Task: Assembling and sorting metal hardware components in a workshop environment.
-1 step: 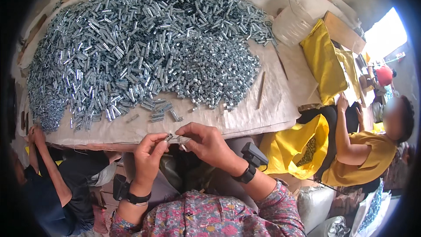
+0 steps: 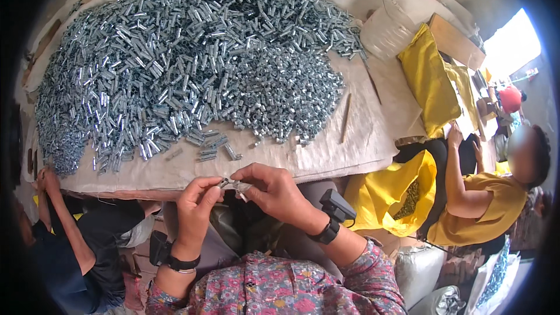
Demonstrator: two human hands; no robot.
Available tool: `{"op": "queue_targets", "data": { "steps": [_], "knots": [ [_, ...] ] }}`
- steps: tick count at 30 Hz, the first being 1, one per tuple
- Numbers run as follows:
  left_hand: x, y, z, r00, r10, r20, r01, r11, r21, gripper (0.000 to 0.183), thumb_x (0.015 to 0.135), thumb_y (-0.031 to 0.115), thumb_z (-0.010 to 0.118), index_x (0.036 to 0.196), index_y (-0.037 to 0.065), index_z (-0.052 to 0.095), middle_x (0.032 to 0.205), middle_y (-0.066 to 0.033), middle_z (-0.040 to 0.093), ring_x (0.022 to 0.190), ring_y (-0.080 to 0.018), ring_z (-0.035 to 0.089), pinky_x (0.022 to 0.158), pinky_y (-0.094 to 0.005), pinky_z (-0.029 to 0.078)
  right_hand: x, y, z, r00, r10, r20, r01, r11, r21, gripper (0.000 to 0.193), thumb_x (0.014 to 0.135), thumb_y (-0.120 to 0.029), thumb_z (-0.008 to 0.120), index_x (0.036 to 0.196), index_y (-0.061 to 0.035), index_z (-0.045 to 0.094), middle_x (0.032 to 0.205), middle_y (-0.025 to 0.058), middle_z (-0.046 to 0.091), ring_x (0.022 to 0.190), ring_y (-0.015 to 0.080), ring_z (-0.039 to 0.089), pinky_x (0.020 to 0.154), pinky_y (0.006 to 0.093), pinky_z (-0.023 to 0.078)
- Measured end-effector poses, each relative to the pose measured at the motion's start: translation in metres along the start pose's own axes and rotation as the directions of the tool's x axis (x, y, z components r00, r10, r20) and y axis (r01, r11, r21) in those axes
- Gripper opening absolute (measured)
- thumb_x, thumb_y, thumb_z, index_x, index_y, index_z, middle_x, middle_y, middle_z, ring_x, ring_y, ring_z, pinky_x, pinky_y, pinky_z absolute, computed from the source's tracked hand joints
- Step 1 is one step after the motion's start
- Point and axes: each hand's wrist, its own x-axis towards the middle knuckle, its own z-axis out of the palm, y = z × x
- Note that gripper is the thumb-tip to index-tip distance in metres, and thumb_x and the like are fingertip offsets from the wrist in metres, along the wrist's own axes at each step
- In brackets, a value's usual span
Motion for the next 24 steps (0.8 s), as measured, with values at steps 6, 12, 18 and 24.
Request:
{"op": "queue_targets", "data": {
  "steps": [6,12,18,24],
  "knots": [
    [-0.011,0.004,0.005,0.998,-0.049,0.046,0.052,0.996,-0.078,0.019,0.092,0.01,0.064,0.108,0.0,0.066,0.087,-0.0021,0.066,0.077,-0.0074,0.06,0.07,-0.0211,0.049,-0.012,-0.001,0.003,0.998,-0.06,0.0,0.06,0.995,-0.074,0.021,0.088,0.004,0.06,0.109,0.0047,0.061,0.097,0.0074,0.067,0.085,0.0102,0.064,0.076,0.0253,0.052],
    [-0.017,0.007,0.006,0.996,-0.049,0.075,0.057,0.993,-0.107,0.018,0.092,0.01,0.064,0.106,-0.001,0.067,0.084,-0.0025,0.066,0.075,-0.0083,0.06,0.07,-0.0214,0.049,-0.018,-0.002,0.005,0.994,-0.105,-0.028,0.101,0.987,-0.129,0.021,0.084,0.001,0.065,0.105,0.0022,0.065,0.086,0.0059,0.069,0.076,0.0085,0.063,0.068,0.0247,0.052],
    [-0.021,0.01,0.005,0.995,-0.05,0.086,0.055,0.997,-0.051,0.018,0.092,0.012,0.063,0.105,0.0,0.068,0.082,-0.0029,0.066,0.072,-0.0078,0.059,0.068,-0.0212,0.048,-0.025,-0.012,0.005,0.995,-0.099,-0.001,0.095,0.964,-0.246,0.02,0.084,0.003,0.066,0.104,0.0028,0.065,0.088,0.006,0.069,0.078,0.0095,0.066,0.068,0.0237,0.053],
    [-0.02,0.011,0.003,0.986,-0.102,0.132,0.1,0.995,0.022,0.018,0.093,0.013,0.063,0.104,0.0,0.068,0.081,-0.0027,0.066,0.071,-0.007,0.059,0.066,-0.0205,0.048,-0.025,-0.009,0.0,0.939,-0.327,0.102,0.334,0.811,-0.48,0.027,0.075,0.003,0.07,0.102,-0.0024,0.067,0.086,0.0075,0.068,0.079,0.019,0.068,0.068,0.0298,0.053]
  ]
}}
